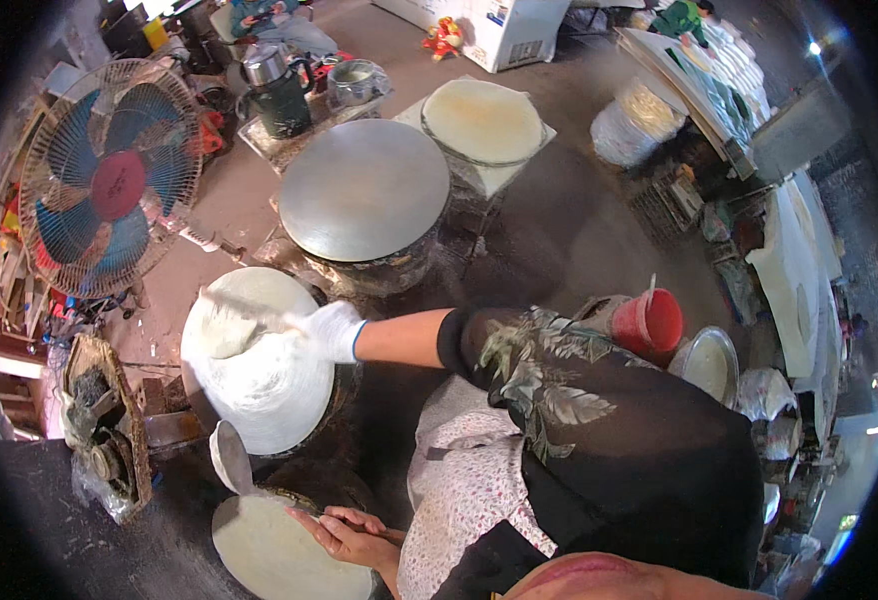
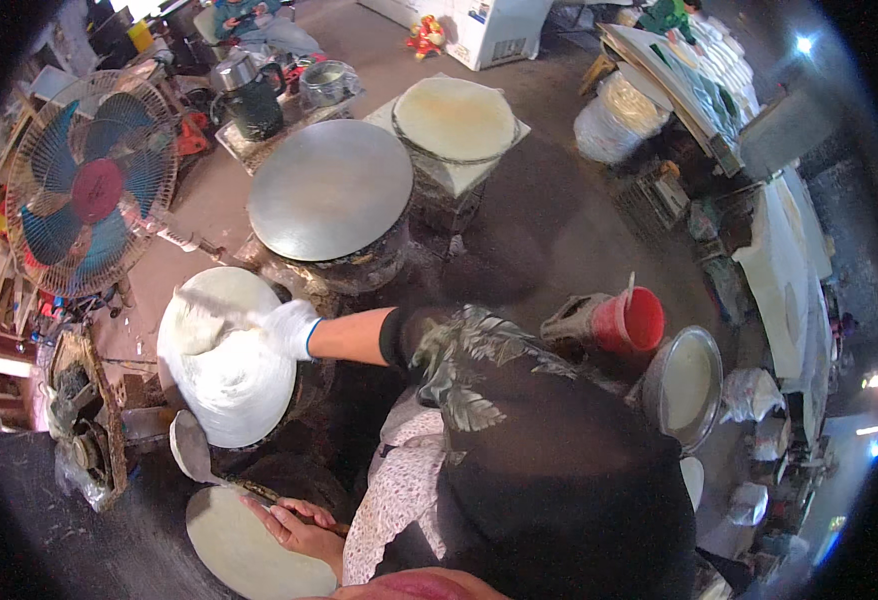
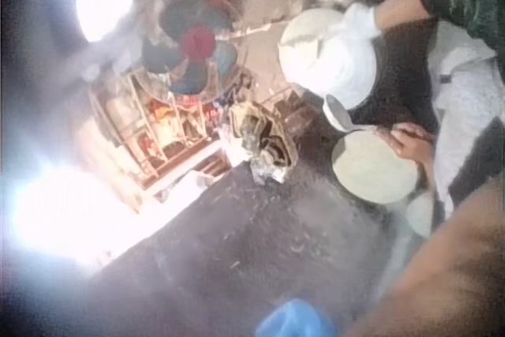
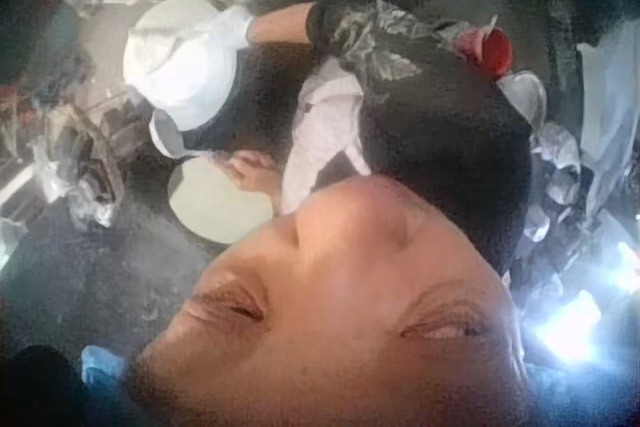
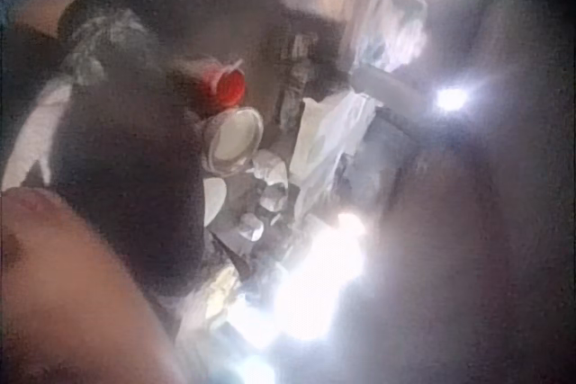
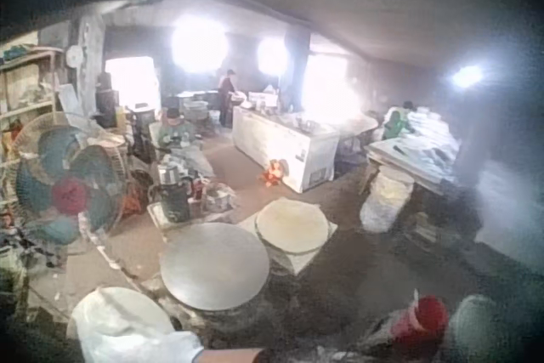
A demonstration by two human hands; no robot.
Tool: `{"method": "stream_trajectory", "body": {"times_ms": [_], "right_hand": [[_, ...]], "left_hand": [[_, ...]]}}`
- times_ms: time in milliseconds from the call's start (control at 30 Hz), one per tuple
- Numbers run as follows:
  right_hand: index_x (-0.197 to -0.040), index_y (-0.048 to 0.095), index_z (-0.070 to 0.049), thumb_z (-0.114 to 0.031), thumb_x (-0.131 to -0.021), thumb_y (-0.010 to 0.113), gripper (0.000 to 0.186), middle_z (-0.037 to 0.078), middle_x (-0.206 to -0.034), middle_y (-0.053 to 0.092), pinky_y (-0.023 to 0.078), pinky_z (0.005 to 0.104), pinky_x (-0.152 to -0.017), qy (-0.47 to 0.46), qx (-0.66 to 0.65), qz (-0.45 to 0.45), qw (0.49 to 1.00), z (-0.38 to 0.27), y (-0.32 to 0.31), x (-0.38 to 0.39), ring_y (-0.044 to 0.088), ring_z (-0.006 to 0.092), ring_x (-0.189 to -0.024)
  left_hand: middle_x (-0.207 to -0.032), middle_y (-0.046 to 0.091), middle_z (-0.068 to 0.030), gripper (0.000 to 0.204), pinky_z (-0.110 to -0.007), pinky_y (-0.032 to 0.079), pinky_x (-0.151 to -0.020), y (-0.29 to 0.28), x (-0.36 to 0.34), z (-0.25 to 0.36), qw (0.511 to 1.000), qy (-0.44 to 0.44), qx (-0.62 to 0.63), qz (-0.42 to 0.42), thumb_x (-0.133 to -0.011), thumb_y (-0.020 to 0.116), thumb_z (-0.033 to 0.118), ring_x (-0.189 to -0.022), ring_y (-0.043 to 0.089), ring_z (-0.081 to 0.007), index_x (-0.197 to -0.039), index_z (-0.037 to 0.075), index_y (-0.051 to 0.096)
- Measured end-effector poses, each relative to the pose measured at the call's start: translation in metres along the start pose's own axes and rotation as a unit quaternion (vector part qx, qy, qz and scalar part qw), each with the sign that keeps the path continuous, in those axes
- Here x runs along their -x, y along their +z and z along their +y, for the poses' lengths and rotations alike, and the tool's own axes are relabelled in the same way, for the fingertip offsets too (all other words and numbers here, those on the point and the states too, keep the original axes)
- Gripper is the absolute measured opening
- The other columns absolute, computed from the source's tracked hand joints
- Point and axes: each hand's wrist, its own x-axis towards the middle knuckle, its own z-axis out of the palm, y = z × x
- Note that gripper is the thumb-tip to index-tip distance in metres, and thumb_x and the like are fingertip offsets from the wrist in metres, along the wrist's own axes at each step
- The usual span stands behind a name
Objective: The person ladles batter onto multiple hot round pans, spreads it into thin crepes, flips them with a spatula, and stacks the finished crepes. The person uses a ladle and a spatula to manage several crepes at once across multiple pans.
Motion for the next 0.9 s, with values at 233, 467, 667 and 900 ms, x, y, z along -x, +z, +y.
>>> {"method": "stream_trajectory", "body": {"times_ms": [233,467,667,900], "right_hand": [[-0.149,0.047,-0.002,-0.041,-0.097,0.068,0.068,0.022,-0.139,0.063,0.05,0.0449,-0.105,-0.033,-0.25,0.147,0.956,-0.003,0.005,-0.016,0.065,0.0367,-0.121],[-0.131,0.071,-0.004,-0.056,-0.11,0.024,0.072,0.034,-0.123,0.069,0.046,0.0526,-0.109,-0.032,-0.082,-0.055,0.995,-0.005,-0.003,-0.028,0.066,0.0475,-0.12],[-0.134,0.06,-0.02,-0.039,-0.107,0.045,0.036,0.022,-0.085,0.075,0.055,0.0583,-0.073,-0.198,0.06,0.007,0.978,-0.008,-0.019,-0.023,0.073,0.0447,-0.081],[-0.139,0.057,-0.029,-0.043,-0.105,0.046,0.038,0.021,-0.083,0.074,0.056,0.057,-0.076,-0.27,0.084,-0.024,0.959,-0.004,-0.008,-0.037,0.073,0.045,-0.079]], "left_hand": [[-0.066,0.039,0.0007,0.06,-0.022,0.029,-0.037,0.011,0.007,0.007,1.0,0.006,-0.024,0.011,-0.112,0.041,0.019,-0.046,0.03,-0.0068,-0.17,0.014,0.023],[-0.061,0.041,0.003,0.063,-0.022,0.031,-0.039,0.033,0.023,0.004,0.997,0.003,0.01,0.073,-0.108,0.045,0.011,-0.045,0.033,-0.0056,-0.167,0.002,0.024],[-0.072,0.052,-0.0011,0.058,-0.02,0.038,-0.049,0.038,0.041,-0.005,0.994,0.023,0.101,0.035,-0.113,0.041,0.008,-0.052,0.04,-0.0044,-0.169,0.01,0.024],[-0.073,0.051,-0.0012,0.057,-0.02,0.038,-0.048,0.061,0.05,-0.002,0.994,-0.012,0.063,0.09,-0.115,0.041,0.011,-0.052,0.04,-0.0046,-0.169,0.012,0.024]]}}
